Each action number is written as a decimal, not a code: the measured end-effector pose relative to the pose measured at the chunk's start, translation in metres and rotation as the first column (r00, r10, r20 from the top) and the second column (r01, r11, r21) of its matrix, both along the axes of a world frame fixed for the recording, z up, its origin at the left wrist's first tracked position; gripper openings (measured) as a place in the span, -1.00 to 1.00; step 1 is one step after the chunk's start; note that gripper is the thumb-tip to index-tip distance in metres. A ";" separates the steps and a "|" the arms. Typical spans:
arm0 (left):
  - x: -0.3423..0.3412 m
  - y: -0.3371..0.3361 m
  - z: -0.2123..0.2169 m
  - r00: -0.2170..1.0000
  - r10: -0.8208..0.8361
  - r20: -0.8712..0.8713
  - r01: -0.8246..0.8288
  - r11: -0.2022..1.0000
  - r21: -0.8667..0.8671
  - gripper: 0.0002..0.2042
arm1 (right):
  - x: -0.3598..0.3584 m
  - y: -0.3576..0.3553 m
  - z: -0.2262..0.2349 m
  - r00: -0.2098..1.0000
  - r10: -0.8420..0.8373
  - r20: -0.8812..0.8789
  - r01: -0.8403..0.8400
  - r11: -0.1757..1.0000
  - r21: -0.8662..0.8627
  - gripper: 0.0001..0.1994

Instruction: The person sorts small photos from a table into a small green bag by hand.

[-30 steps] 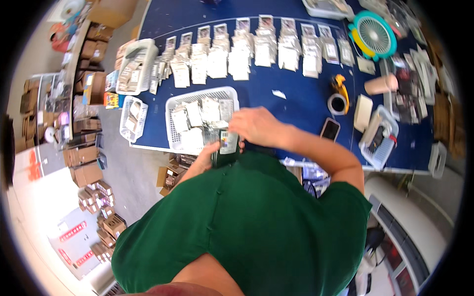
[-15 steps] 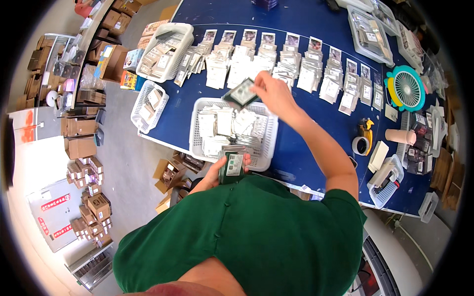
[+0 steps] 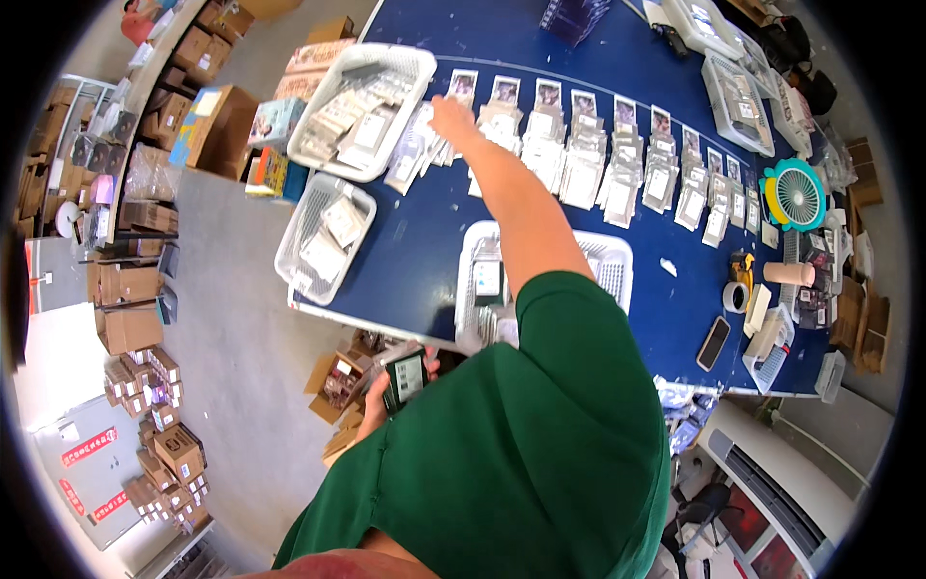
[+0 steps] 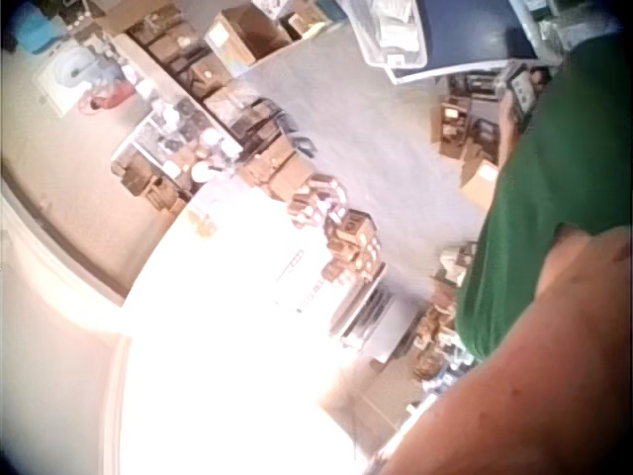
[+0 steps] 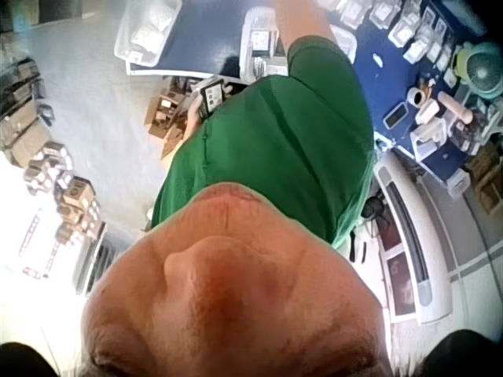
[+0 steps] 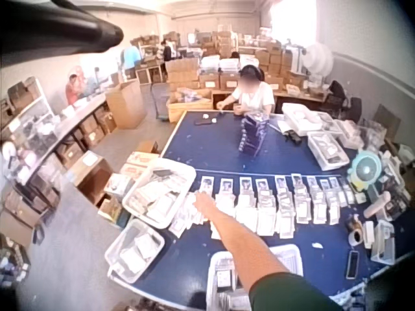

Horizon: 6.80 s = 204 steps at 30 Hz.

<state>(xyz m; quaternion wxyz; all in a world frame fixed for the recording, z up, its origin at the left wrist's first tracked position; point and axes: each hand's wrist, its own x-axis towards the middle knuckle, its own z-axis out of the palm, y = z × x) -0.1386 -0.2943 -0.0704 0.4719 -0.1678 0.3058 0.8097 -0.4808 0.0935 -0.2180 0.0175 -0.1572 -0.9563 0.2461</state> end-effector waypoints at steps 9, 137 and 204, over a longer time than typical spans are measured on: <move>-0.037 -0.022 -0.003 0.986 0.008 -0.167 0.027 0.978 0.205 -0.21 | 0.184 -0.141 0.155 0.802 0.590 -0.088 -0.434 0.476 -0.765 -0.81; 0.160 0.306 0.055 0.702 -0.643 -0.307 0.638 0.759 -0.132 -0.26 | 0.583 0.143 0.250 0.824 0.565 0.041 -0.445 0.690 -0.571 -0.92; 0.071 0.112 -0.007 0.953 0.180 0.244 -0.202 0.977 0.069 -0.32 | 0.083 -0.036 -0.011 0.974 0.196 -0.117 -0.218 0.649 -0.729 -0.83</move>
